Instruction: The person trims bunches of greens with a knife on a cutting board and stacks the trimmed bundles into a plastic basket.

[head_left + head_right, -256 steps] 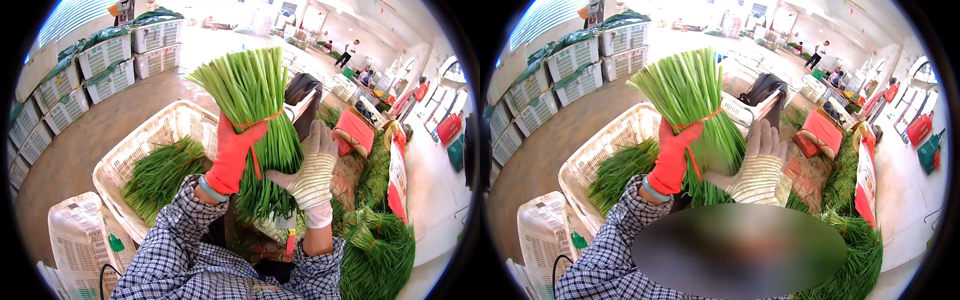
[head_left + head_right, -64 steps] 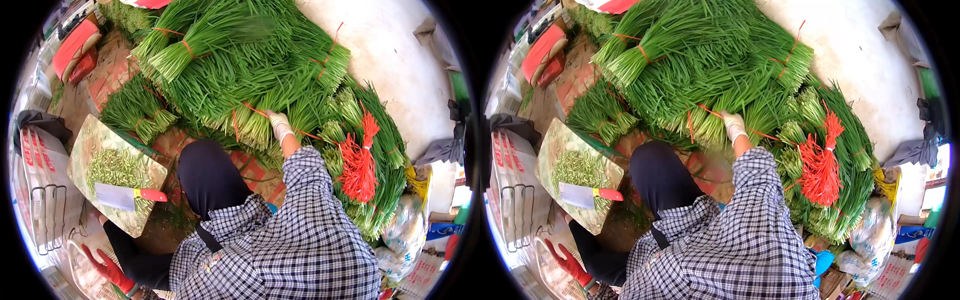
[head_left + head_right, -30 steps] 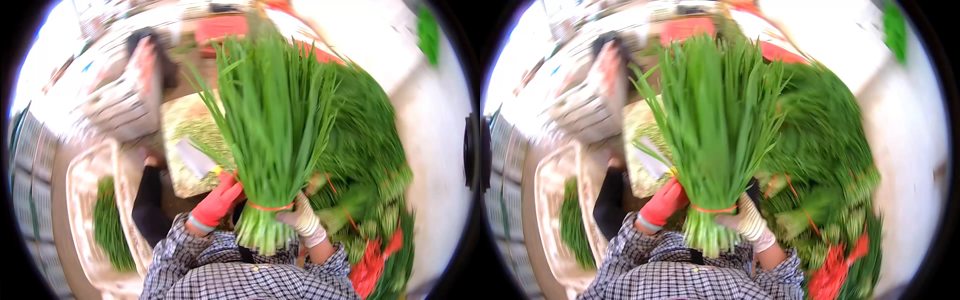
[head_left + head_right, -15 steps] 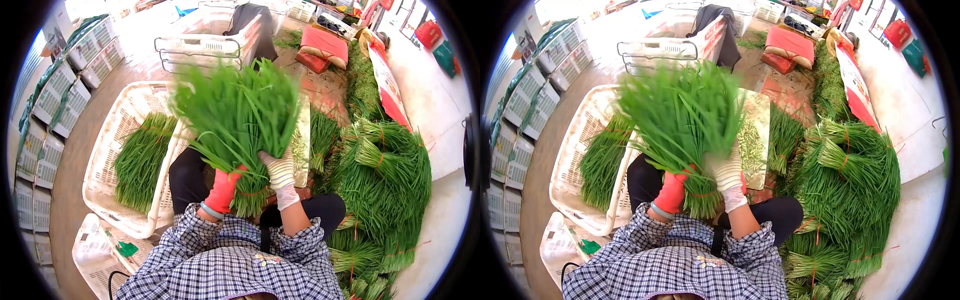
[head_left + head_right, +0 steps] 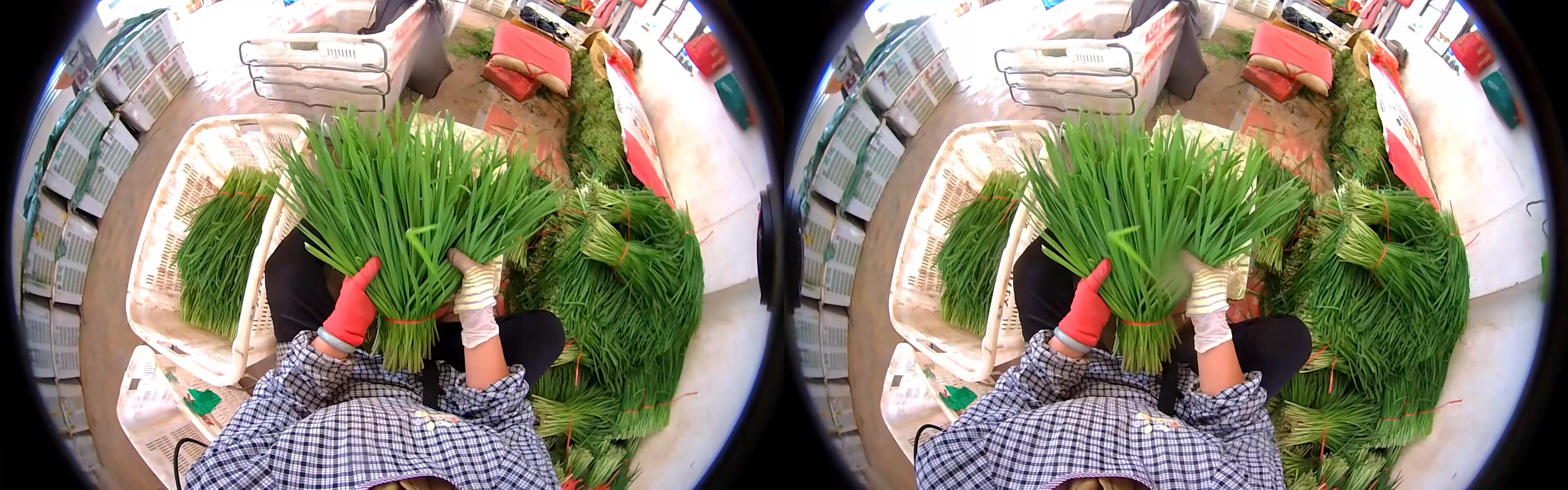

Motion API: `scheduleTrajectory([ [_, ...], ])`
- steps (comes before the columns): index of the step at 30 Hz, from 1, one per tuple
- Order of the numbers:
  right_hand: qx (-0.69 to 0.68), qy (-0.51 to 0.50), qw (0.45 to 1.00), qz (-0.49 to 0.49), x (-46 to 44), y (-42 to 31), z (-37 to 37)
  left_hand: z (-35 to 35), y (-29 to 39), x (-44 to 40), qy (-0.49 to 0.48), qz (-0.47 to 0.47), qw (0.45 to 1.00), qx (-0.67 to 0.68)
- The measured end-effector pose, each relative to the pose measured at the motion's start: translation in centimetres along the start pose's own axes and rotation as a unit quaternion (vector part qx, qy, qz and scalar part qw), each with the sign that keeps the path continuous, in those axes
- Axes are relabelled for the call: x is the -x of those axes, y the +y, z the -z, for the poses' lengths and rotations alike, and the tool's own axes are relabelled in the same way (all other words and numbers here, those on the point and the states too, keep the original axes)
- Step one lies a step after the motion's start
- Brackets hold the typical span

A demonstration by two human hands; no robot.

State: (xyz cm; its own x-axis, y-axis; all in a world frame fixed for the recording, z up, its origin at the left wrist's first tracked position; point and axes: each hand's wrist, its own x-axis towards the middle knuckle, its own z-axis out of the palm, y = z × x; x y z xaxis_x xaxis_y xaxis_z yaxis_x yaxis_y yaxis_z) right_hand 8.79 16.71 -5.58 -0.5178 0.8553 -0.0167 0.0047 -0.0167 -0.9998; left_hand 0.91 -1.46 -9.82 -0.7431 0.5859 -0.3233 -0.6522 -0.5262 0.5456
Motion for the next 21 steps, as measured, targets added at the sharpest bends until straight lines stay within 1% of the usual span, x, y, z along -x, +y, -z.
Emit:
scheduleTrajectory([
  [3,-0.001,-0.002,0.999,0.032,-0.1,1.7,0.6,0.0,0.1,0.2,-0.011,0.008,1.0,-0.019],
  [5,0.028,0.007,0.998,0.056,-0.4,3.1,1.0,-0.4,0.1,0.3,-0.014,0.005,0.999,-0.034],
  [6,0.121,0.035,0.991,-0.051,0.1,0.9,0.4,-0.6,0.1,0.2,-0.026,-0.004,0.999,-0.04],
  [7,0.12,0.031,0.991,-0.053,0.7,-0.7,0.3,-0.6,0.1,0.3,-0.034,-0.014,0.998,-0.045],
  [8,-0.023,-0.003,0.997,-0.073,1.0,-2.1,0.0,-0.9,0.0,0.3,-0.037,-0.018,0.999,-0.027],
  [9,-0.093,-0.024,0.992,-0.082,1.0,-2.0,-0.4,-1.5,0.1,0.4,-0.034,-0.023,0.999,-0.027],
  [10,-0.163,-0.043,0.981,-0.094,0.9,-1.9,-0.8,-2.2,0.3,0.7,-0.023,-0.037,0.995,-0.095],
  [11,-0.09,-0.082,0.991,-0.054,0.5,-0.2,-1.3,-2.9,0.3,0.9,-0.013,-0.05,0.985,-0.163],
  [12,-0.018,-0.117,0.993,-0.015,0.1,1.5,-1.7,-3.4,-0.1,1.0,-0.035,-0.107,0.958,-0.262],
  [13,0.055,-0.149,0.987,0.023,0.4,1.2,-2.3,-3.8,-0.5,1.3,-0.034,-0.102,0.958,-0.264],
  [14,0.222,-0.099,0.958,0.153,-0.2,0.4,-2.5,-4.3,-0.8,1.6,-0.034,-0.157,0.939,-0.304],
  [15,0.386,-0.002,0.885,0.26,-0.6,-1.5,-3.1,-4.8,-0.9,1.6,-0.039,-0.213,0.915,-0.341],
  [16,0.167,-0.051,0.982,0.071,-1.7,-2.4,-2.7,-5.5,-0.4,1.7,-0.003,-0.199,0.943,-0.268],
  [17,-0.071,-0.095,0.985,-0.126,-1.8,-3.2,-2.1,-5.3,-0.1,1.5,-0.004,-0.193,0.943,-0.271],
  [18,-0.095,-0.102,0.989,-0.044,-1.1,-5.5,-1.8,-4.9,0.7,1.2,-0.01,-0.156,0.969,-0.19],
  [19,-0.166,-0.129,0.974,-0.082,-4.6,1.4,-0.9,-4.6,1.4,0.9,-0.015,-0.12,0.987,-0.105],
  [20,-0.144,-0.133,0.973,-0.123,-5.5,3.8,0.0,-3.8,1.7,0.5,-0.032,-0.134,0.981,-0.137],
  [21,-0.122,-0.136,0.97,-0.163,-5.6,4.8,0.6,-3.5,2.0,0.4,-0.031,-0.134,0.981,-0.136],
])
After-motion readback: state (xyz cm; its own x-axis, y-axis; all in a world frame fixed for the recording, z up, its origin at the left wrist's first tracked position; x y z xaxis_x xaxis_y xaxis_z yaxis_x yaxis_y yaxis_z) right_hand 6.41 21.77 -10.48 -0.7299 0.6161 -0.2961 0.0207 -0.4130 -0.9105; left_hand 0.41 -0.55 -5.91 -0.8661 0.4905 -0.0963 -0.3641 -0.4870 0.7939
